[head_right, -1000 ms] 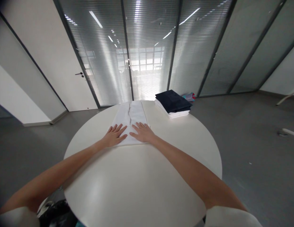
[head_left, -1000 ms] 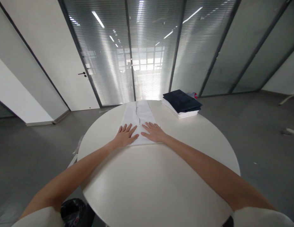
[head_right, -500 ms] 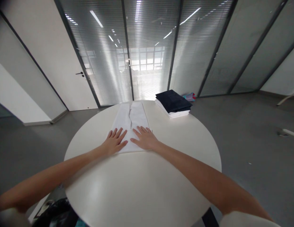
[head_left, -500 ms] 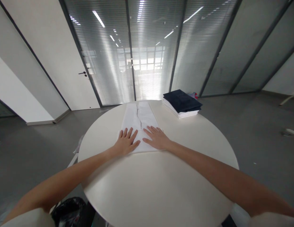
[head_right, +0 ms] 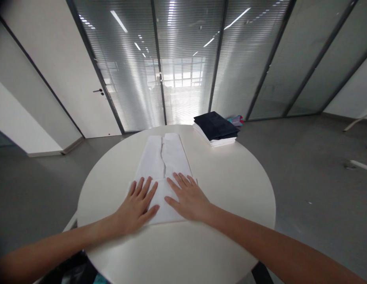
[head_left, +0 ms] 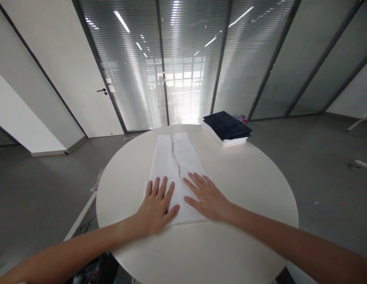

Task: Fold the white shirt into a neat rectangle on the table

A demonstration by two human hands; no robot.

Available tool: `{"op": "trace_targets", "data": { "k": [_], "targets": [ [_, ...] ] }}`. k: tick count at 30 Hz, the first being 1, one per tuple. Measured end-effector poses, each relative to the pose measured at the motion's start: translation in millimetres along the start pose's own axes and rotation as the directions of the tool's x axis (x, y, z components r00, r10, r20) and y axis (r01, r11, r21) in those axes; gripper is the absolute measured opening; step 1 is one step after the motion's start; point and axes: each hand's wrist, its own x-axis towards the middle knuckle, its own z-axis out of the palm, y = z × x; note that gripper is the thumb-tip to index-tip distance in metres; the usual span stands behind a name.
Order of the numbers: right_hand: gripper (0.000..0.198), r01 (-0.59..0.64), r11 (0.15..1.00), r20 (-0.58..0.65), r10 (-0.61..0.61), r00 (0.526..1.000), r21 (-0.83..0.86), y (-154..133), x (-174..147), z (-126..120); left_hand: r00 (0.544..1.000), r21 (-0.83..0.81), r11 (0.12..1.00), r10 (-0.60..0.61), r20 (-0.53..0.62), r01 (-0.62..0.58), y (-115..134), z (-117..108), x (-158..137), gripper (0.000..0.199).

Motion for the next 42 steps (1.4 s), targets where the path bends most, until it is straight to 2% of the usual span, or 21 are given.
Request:
{"op": "trace_targets", "data": {
  "k": [6, 9, 11, 14, 16, 18, 19, 21, 22, 23, 25, 27, 30, 32, 37, 42],
  "targets": [
    [0.072, 0.002, 1.000, 0.020, -0.002, 1.000, -0.008, -9, -17, -5, 0.997, -0.039, 0.998, 0.053, 0.051, -0.051, 5, -15, -16, 0.081],
    [0.073, -0.003, 1.000, 0.037, 0.002, 0.999, 0.001, -11, -20, -5, 0.986, -0.066, 0.995, 0.081, 0.148, -0.071, -12, -26, -18, 0.072],
    [0.074, -0.003, 1.000, 0.038, 0.003, 0.999, 0.007, -12, -19, -7, 0.983, -0.090, 0.995, 0.059, 0.175, -0.044, -31, -30, -14, 0.062],
    [0.069, 0.008, 1.000, 0.021, -0.008, 1.000, 0.009, -10, -8, -18, 0.995, -0.138, 0.987, -0.072, 0.074, 0.082, -64, -31, 6, 0.055],
    [0.061, -0.006, 0.999, -0.008, 0.007, 1.000, 0.036, -3, 14, -31, 0.981, -0.230, 0.956, -0.194, -0.030, 0.182, -85, -35, 32, 0.055],
    [0.049, -0.070, 0.992, -0.064, 0.077, 0.995, 0.109, 12, 46, -46, 0.941, -0.411, 0.865, -0.336, -0.045, 0.289, -104, -44, 67, 0.054],
    [0.042, -0.116, 0.979, -0.097, 0.133, 0.986, 0.169, 22, 66, -53, 0.904, -0.534, 0.762, -0.427, 0.012, 0.367, -113, -50, 86, 0.053],
    [0.027, -0.204, 0.918, -0.123, 0.258, 0.958, 0.340, 45, 107, -67, 0.826, -0.746, 0.475, -0.536, 0.175, 0.467, -128, -64, 124, 0.052],
    [0.026, -0.259, 0.840, -0.077, 0.333, 0.940, 0.476, 56, 126, -72, 0.795, -0.802, 0.344, -0.554, 0.246, 0.489, -135, -71, 141, 0.052],
    [0.030, -0.319, 0.728, -0.015, 0.412, 0.911, 0.607, 67, 144, -76, 0.774, -0.830, 0.250, -0.561, 0.296, 0.499, -142, -75, 157, 0.053],
    [0.043, -0.379, 0.554, 0.074, 0.494, 0.866, 0.741, 86, 173, -80, 0.744, -0.849, 0.140, -0.569, 0.352, 0.509, -153, -79, 185, 0.052],
    [0.052, -0.404, 0.495, 0.097, 0.534, 0.840, 0.769, 101, 194, -77, 0.716, -0.854, 0.066, -0.580, 0.388, 0.516, -161, -75, 207, 0.052],
    [0.058, -0.457, 0.490, 0.109, 0.585, 0.804, 0.742, 116, 218, -63, 0.679, -0.857, -0.040, -0.591, 0.435, 0.515, -169, -60, 232, 0.055],
    [0.062, -0.491, 0.512, 0.099, 0.614, 0.783, 0.705, 124, 232, -52, 0.664, -0.856, -0.080, -0.595, 0.452, 0.511, -171, -49, 246, 0.056],
    [0.061, -0.510, 0.625, -0.009, 0.638, 0.770, 0.591, 140, 261, -31, 0.640, -0.850, -0.102, -0.613, 0.463, 0.517, -178, -25, 274, 0.037],
    [0.054, -0.484, 0.646, -0.059, 0.633, 0.772, 0.591, 145, 273, -25, 0.613, -0.851, -0.073, -0.662, 0.432, 0.520, -185, -12, 288, 0.030]
  ]
}}
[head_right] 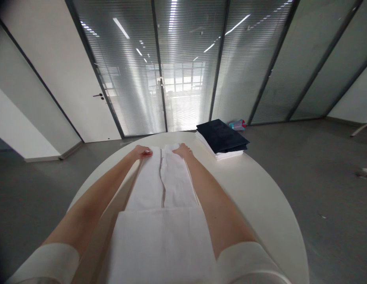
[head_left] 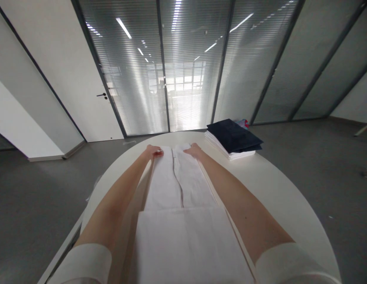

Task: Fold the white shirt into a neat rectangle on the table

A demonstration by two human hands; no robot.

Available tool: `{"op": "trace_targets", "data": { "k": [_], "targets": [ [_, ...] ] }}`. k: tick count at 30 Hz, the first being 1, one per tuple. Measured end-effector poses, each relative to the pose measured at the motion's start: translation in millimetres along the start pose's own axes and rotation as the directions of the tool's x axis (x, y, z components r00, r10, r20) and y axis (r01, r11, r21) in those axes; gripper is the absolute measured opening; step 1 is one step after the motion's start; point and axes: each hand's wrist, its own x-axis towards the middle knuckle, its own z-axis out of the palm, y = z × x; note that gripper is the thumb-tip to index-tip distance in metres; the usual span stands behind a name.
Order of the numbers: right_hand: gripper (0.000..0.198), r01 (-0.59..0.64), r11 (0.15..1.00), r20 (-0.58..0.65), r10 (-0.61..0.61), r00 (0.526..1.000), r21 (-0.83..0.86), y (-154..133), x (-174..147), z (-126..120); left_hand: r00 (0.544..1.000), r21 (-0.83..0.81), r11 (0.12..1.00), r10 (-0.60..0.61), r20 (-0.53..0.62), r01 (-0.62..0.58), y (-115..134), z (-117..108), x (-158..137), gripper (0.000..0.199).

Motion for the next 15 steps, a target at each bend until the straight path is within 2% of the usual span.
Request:
{"op": "trace_targets", "data": {
  "k": [4, 7, 9, 10, 12, 13, 15],
  "targets": [
    [0.043, 0.104, 0.991, -0.026, -0.102, 0.994, 0.089, -11, 0, -9, 0.995, -0.004, 0.995, 0.098, -0.028, -0.099, 3, -3, -4, 0.023],
    [0.037, 0.189, 0.973, -0.054, -0.183, 0.982, 0.134, -24, -7, -27, 0.973, -0.015, 0.973, 0.230, -0.018, -0.231, 10, -14, -25, 0.024],
    [0.034, 0.299, 0.942, -0.074, -0.290, 0.954, 0.152, -28, -22, -41, 0.947, -0.029, 0.947, 0.322, 0.002, -0.321, 13, -24, -47, 0.031],
    [0.033, 0.382, 0.912, -0.089, -0.373, 0.924, 0.152, -28, -32, -48, 0.925, -0.026, 0.926, 0.378, 0.020, -0.378, 13, -30, -60, 0.033],
    [0.030, 0.568, 0.815, -0.111, -0.557, 0.823, 0.117, -23, -60, -59, 0.849, 0.041, 0.849, 0.524, 0.071, -0.527, 8, -43, -87, 0.032],
    [0.027, 0.643, 0.762, -0.107, -0.634, 0.765, 0.079, -18, -77, -64, 0.789, 0.110, 0.781, 0.605, 0.109, -0.615, 3, -49, -101, 0.030],
    [0.023, 0.726, 0.686, -0.052, -0.728, 0.684, -0.048, -5, -112, -70, 0.642, 0.281, 0.583, 0.736, 0.214, -0.762, -9, -59, -127, 0.021]
  ]
}}
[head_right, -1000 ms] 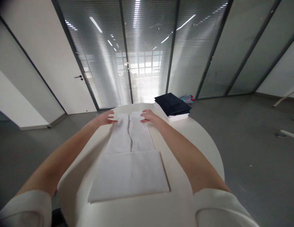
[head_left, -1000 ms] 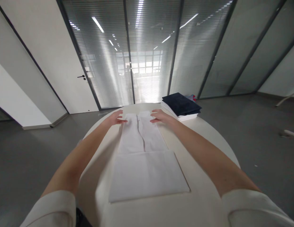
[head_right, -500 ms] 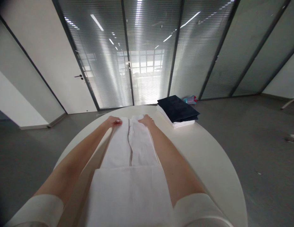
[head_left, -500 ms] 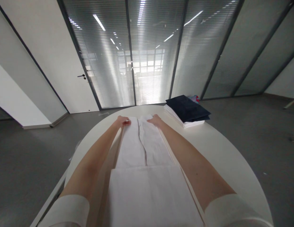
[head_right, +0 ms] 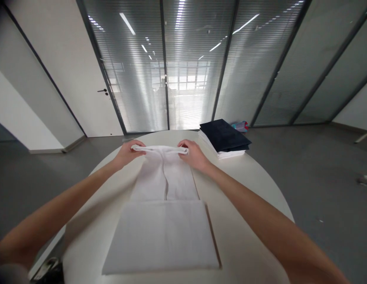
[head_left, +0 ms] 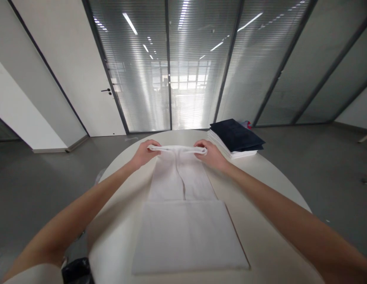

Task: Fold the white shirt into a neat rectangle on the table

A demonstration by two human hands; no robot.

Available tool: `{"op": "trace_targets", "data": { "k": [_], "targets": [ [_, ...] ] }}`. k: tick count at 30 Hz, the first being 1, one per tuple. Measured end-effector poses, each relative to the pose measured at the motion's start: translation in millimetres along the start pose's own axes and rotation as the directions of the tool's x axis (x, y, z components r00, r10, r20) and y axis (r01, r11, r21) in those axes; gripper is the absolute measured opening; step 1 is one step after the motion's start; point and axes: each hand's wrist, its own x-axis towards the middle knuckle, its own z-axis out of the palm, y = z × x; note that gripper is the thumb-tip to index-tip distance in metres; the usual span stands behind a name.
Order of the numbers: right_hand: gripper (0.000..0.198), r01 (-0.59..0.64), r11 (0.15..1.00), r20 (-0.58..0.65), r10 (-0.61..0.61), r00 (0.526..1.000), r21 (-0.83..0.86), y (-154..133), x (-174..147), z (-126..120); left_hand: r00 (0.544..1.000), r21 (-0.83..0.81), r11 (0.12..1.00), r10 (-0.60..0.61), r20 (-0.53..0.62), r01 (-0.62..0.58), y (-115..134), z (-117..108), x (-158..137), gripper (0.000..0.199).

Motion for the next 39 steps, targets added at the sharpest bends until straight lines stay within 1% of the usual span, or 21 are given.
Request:
{"op": "trace_targets", "data": {
  "k": [2, 4, 6, 8, 9, 11, 14, 16, 18, 20, 21, 22, 25, 27, 29, 30, 32, 34, 36, 38, 39],
  "targets": [
    [0.023, 0.087, 0.980, 0.101, -0.070, 0.992, -0.179, -14, -32, -6, 0.987, 0.220, 0.963, 0.145, 0.076, -0.158, 8, -2, -28, 0.016],
    [0.022, 0.192, 0.910, 0.213, -0.118, 0.970, -0.367, -24, -58, -8, 0.966, 0.435, 0.865, 0.197, 0.166, -0.251, 14, 1, -55, 0.022],
    [0.023, 0.289, 0.814, 0.293, -0.154, 0.944, -0.504, -30, -76, -8, 0.954, 0.635, 0.715, 0.171, 0.246, -0.292, 19, 9, -79, 0.031],
    [0.033, 0.352, 0.732, 0.327, -0.185, 0.927, -0.583, -32, -87, -6, 0.947, 0.759, 0.574, 0.108, 0.301, -0.307, 21, 19, -98, 0.033],
    [0.039, 0.375, 0.703, 0.333, -0.205, 0.921, -0.604, -31, -91, -5, 0.946, 0.791, 0.529, 0.078, 0.314, -0.306, 21, 25, -106, 0.032],
    [0.045, 0.420, 0.664, 0.339, -0.256, 0.905, -0.619, -30, -95, -2, 0.948, 0.822, 0.487, 0.043, 0.315, -0.295, 21, 34, -119, 0.031],
    [0.037, 0.486, 0.615, 0.351, -0.336, 0.874, -0.621, -25, -97, 0, 0.957, 0.840, 0.466, 0.055, 0.286, -0.278, 21, 41, -130, 0.027],
    [0.026, 0.513, 0.590, 0.349, -0.377, 0.858, -0.623, -21, -97, -1, 0.960, 0.846, 0.455, 0.091, 0.265, -0.277, 21, 41, -133, 0.027],
    [0.017, 0.531, 0.573, 0.337, -0.415, 0.845, -0.624, -17, -97, -1, 0.957, 0.851, 0.439, 0.160, 0.240, -0.287, 21, 38, -132, 0.032],
    [0.014, 0.541, 0.563, 0.328, -0.440, 0.836, -0.625, -14, -97, -1, 0.946, 0.854, 0.417, 0.224, 0.235, -0.311, 21, 36, -129, 0.038],
    [0.013, 0.546, 0.560, 0.329, -0.445, 0.833, -0.623, -13, -98, 0, 0.942, 0.854, 0.409, 0.231, 0.244, -0.321, 20, 36, -127, 0.039],
    [0.014, 0.552, 0.559, 0.337, -0.447, 0.829, -0.618, -12, -98, 0, 0.941, 0.854, 0.404, 0.217, 0.259, -0.328, 19, 36, -125, 0.037],
    [0.019, 0.578, 0.567, 0.376, -0.440, 0.815, -0.587, -9, -98, 4, 0.944, 0.861, 0.386, 0.117, 0.310, -0.331, 16, 37, -122, 0.023],
    [0.023, 0.587, 0.584, 0.390, -0.439, 0.810, -0.561, -7, -99, 6, 0.936, 0.863, 0.369, 0.065, 0.346, -0.345, 15, 38, -122, 0.019],
    [0.030, 0.590, 0.612, 0.396, -0.437, 0.807, -0.527, -5, -100, 7, 0.922, 0.849, 0.375, 0.044, 0.384, -0.372, 17, 36, -120, 0.023],
    [0.034, 0.591, 0.628, 0.403, -0.434, 0.806, -0.506, -5, -100, 7, 0.916, 0.836, 0.395, 0.037, 0.400, -0.381, 20, 34, -119, 0.029],
    [0.039, 0.585, 0.663, 0.420, -0.416, 0.806, -0.467, -8, -99, 3, 0.915, 0.805, 0.467, 0.020, 0.403, -0.365, 26, 28, -112, 0.045],
    [0.039, 0.538, 0.715, 0.409, -0.371, 0.834, -0.448, -15, -92, -2, 0.933, 0.778, 0.547, 0.015, 0.359, -0.308, 32, 22, -98, 0.055],
    [0.041, 0.432, 0.786, 0.351, -0.292, 0.890, -0.443, -27, -78, -6, 0.951, 0.741, 0.614, 0.055, 0.303, -0.272, 34, 19, -79, 0.057],
    [0.044, 0.308, 0.854, 0.287, -0.197, 0.937, -0.419, -38, -59, -4, 0.952, 0.671, 0.682, 0.135, 0.275, -0.291, 32, 23, -59, 0.054],
    [0.045, 0.254, 0.882, 0.269, -0.153, 0.951, -0.397, -43, -50, 1, 0.949, 0.625, 0.720, 0.162, 0.271, -0.302, 28, 27, -50, 0.051]
  ]
}}
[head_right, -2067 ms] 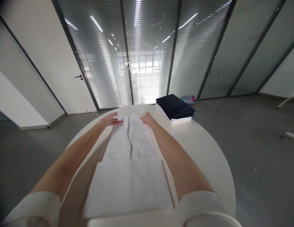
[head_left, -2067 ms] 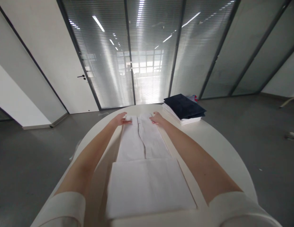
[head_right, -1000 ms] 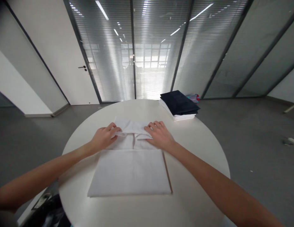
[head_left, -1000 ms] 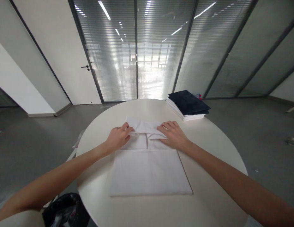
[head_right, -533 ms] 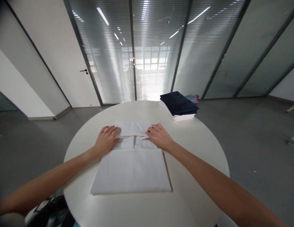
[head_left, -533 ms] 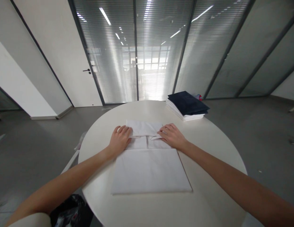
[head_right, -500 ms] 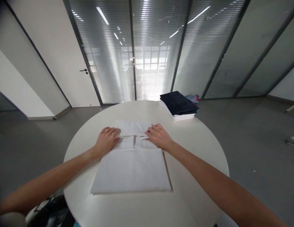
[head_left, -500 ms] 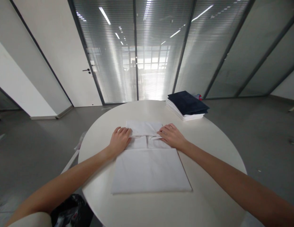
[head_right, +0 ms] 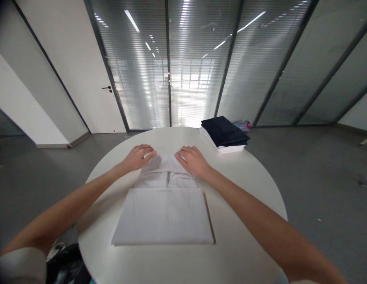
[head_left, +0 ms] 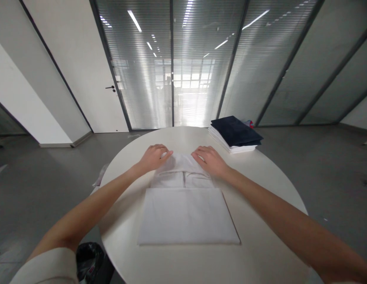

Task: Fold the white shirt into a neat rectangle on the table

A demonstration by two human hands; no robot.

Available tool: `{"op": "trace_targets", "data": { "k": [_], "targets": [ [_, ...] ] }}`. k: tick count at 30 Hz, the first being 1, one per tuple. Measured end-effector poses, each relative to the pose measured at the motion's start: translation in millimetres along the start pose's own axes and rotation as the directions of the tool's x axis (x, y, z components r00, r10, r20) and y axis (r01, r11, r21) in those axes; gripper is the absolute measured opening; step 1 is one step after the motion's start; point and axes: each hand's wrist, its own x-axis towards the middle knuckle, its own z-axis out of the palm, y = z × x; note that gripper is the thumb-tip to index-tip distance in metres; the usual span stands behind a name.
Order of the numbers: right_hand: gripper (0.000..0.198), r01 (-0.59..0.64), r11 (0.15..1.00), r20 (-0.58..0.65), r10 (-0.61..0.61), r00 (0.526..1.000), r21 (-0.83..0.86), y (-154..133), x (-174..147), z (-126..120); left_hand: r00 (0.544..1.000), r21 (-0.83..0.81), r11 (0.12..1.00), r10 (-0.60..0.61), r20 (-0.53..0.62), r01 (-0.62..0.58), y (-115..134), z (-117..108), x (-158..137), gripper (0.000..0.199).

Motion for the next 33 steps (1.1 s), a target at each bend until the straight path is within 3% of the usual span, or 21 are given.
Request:
{"op": "trace_targets", "data": {
  "k": [3, 8, 11, 15, 21, 26, 30, 33],
  "targets": [
    [0.047, -0.100, 0.989, 0.047, 0.095, 0.994, 0.113, -9, 27, 16, 0.998, -0.119, 0.992, -0.037, 0.041, 0.042, -3, 24, 15, 0.046],
    [0.062, -0.236, 0.969, 0.267, 0.211, 0.940, 0.067, -11, 32, 64, 0.954, 0.005, 0.987, -0.156, 0.257, 0.160, 1, 59, 3, 0.057],
    [0.071, -0.262, 0.965, 0.379, 0.231, 0.896, 0.030, -4, 22, 77, 0.930, 0.024, 0.983, -0.181, 0.321, 0.183, 1, 64, -6, 0.060],
    [0.076, -0.259, 0.964, 0.423, 0.213, 0.881, 0.054, 1, 16, 77, 0.904, 0.030, 0.978, -0.201, 0.378, 0.204, -2, 64, -8, 0.064],
    [0.075, -0.246, 0.967, 0.406, 0.202, 0.891, 0.059, 12, 14, 74, 0.919, -0.021, 0.973, -0.211, 0.332, 0.231, -5, 67, -10, 0.071],
    [0.074, -0.379, 0.925, 0.440, 0.334, 0.834, 0.016, 37, 2, 70, 0.909, 0.022, 0.960, -0.270, 0.318, 0.278, -18, 66, -12, 0.078],
    [0.075, -0.357, 0.932, 0.331, 0.356, 0.874, -0.060, 50, -2, 68, 0.856, 0.017, 0.910, -0.397, 0.331, 0.415, -35, 61, -14, 0.082],
    [0.072, -0.356, 0.930, 0.251, 0.368, 0.895, -0.095, 58, 0, 66, 0.862, -0.051, 0.900, -0.398, 0.315, 0.434, -47, 55, -13, 0.071]
  ]
}}
